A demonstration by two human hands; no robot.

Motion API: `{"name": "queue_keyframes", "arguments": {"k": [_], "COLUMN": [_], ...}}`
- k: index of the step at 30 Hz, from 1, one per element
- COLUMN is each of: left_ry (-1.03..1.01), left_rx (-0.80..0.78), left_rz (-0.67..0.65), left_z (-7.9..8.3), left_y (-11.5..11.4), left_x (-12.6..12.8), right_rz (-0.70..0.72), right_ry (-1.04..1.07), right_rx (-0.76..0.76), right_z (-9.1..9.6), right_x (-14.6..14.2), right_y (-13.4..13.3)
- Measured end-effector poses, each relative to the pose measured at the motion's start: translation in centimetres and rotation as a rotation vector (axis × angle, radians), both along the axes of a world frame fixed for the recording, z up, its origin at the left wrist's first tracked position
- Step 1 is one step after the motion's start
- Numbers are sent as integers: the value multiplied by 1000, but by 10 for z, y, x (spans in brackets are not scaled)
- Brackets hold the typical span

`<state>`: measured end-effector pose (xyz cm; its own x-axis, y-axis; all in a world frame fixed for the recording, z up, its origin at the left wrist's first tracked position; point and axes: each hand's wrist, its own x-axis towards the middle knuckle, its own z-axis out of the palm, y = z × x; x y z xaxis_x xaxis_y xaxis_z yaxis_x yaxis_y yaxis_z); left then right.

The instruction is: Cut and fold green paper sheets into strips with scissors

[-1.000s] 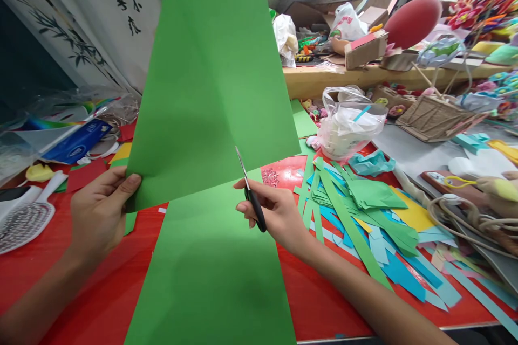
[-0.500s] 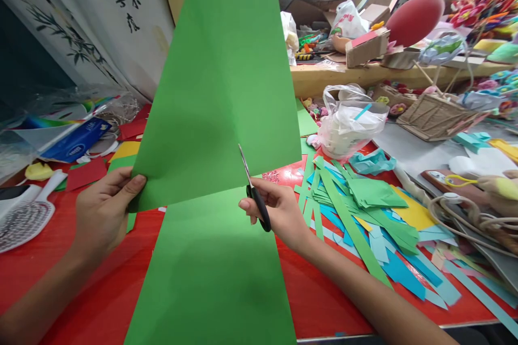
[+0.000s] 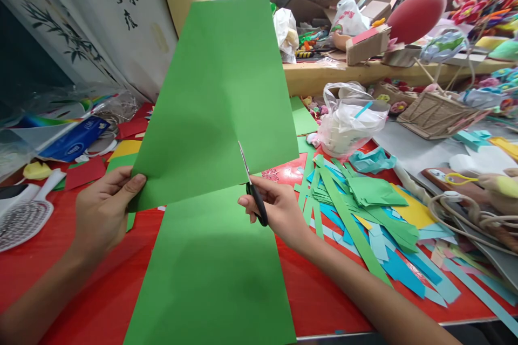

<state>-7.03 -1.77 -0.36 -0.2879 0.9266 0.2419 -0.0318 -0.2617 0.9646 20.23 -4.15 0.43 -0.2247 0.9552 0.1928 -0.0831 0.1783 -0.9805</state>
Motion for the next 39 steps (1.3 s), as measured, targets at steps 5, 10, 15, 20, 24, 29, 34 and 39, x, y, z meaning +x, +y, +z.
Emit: {"name": "queue_keyframes", "arguments": {"k": [5,10,15,20,24,29,34,39], "left_ry": [48,115,179,169,163,179,174,191], "left_rx": [-4,-38,-65,-99,-98,-89,-94,-95], "left_rz": [-23,-62,-73,-83,-83,-70,-64,-73], "left_z": [1,5,7,9,8,7,8,4], "left_y": [-1,-4,-7,-8,-8,-8,-8,-6], "left_x": [1,3,5,8,9,7,8,7], "right_rz": [11,19,7,11,-15,-48,-60,-48], "right_ry": [31,51,40,40,20,-13,-20,29], "right_rx": [28,28,21,-3,-4,-16,-21,-37], "right_z": [-2,-3,-1,-1,-1,3,4,-2], "right_x": [1,2,3,4,3,1,0,1], "right_y": [1,2,2,2,2,2,2,3]}}
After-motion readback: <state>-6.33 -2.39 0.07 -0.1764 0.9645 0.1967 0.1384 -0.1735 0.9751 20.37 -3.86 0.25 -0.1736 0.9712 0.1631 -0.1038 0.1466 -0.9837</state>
